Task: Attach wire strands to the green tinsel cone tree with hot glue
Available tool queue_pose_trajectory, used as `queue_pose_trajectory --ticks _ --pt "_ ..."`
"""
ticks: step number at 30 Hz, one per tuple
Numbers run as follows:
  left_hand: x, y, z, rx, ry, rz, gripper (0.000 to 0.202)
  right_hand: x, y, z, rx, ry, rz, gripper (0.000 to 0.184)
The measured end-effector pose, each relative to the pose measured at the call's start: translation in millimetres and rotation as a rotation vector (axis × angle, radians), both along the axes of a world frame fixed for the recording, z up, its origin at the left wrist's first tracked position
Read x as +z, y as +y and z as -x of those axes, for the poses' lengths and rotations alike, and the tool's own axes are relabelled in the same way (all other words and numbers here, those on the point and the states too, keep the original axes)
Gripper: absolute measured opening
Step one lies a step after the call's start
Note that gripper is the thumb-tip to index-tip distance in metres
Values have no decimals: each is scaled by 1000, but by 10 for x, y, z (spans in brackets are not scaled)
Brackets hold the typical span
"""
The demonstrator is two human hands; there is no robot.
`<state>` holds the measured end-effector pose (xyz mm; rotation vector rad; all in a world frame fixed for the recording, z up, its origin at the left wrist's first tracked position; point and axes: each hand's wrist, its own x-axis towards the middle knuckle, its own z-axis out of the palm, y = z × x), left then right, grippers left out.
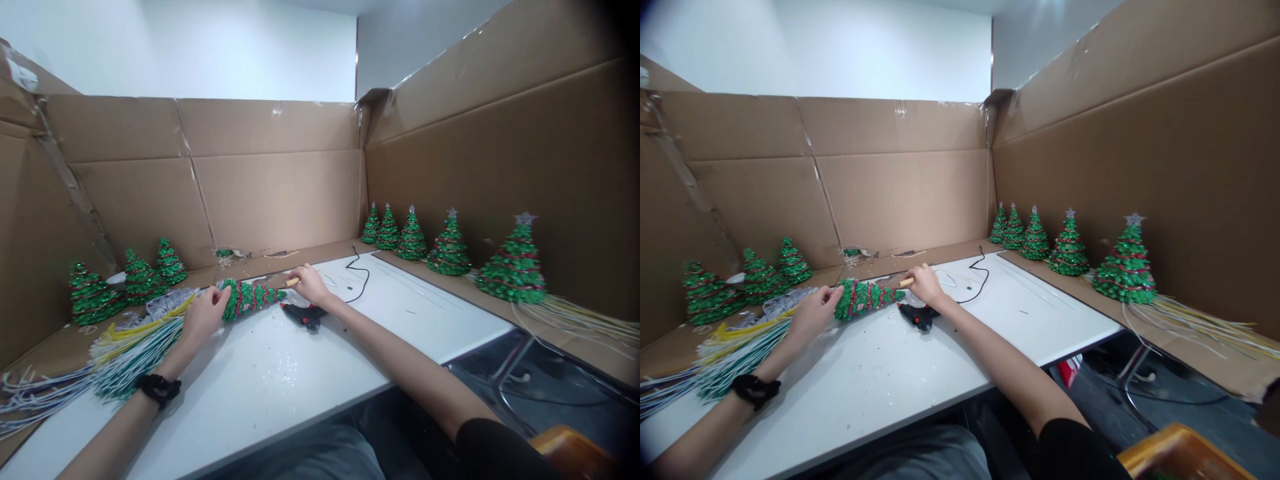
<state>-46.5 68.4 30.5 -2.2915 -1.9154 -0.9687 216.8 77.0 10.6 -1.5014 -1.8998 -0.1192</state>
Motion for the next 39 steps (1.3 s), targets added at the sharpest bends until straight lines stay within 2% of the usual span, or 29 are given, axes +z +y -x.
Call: queue_pose_trajectory --ticks 2,6,9,19,31,39 --pt "-48 71 8 -45 -98 63 45 -38 27 21 11 -53 16 24" --pt "-134 198 28 -217 -276 111 48 -68 58 68 26 -103 51 23" --pt "-147 228 27 -271 -420 152 46 -78 76 99 33 -89 107 22" --pt "-17 44 -73 -317 -651 259 49 -91 63 127 49 -114 146 23" --pt "38 47 3 -232 -651 354 53 5 -11 88 82 -185 161 18" --pt "91 24 42 -228 -685 395 49 7 -54 123 191 -175 95 15"
